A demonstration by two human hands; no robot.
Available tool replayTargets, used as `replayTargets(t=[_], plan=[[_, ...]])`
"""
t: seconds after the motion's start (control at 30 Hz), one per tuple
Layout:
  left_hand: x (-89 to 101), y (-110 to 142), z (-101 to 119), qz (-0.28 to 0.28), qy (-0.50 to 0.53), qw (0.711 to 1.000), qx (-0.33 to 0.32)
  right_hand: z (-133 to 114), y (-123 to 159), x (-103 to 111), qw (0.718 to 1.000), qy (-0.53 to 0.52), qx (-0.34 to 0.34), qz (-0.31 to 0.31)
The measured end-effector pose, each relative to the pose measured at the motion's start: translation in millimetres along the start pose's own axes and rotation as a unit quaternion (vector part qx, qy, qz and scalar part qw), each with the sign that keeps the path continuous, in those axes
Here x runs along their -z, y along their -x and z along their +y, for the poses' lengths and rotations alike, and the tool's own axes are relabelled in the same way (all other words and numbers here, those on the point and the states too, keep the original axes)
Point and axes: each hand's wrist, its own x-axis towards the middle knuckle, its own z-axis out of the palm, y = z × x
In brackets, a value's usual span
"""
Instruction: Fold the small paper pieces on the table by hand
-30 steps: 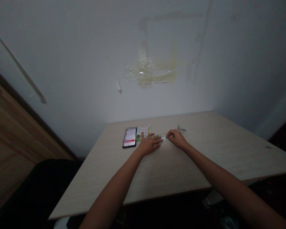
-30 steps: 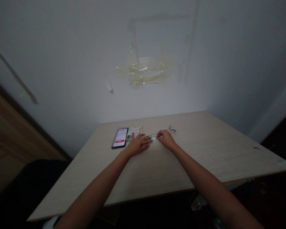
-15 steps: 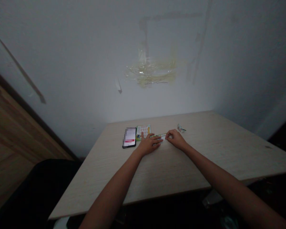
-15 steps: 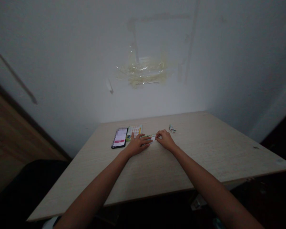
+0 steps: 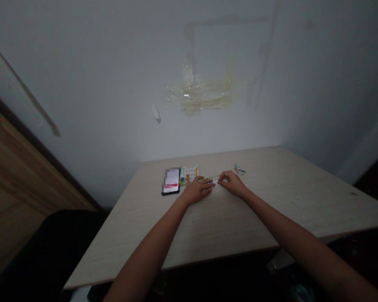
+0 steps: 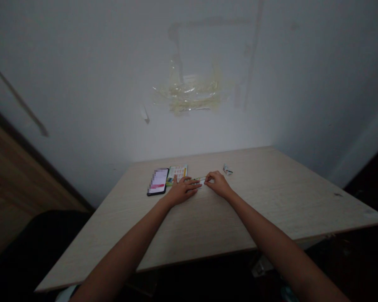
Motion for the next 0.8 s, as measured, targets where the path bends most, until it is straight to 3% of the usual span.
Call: replayTargets(t=[0.33, 0.8], plan=[[1.5, 0.5, 0.9, -0.005, -0.018, 1.0, 0.0, -0.9, -0.7, -0.8, 0.999, -0.019, -0.034, -0.025], [2.6, 0.5, 1.5, -0.009, -0.017, 1.0, 0.001, -12.7, 1.9, 2.4, 0.998, -0.037, -0.006, -0.055]])
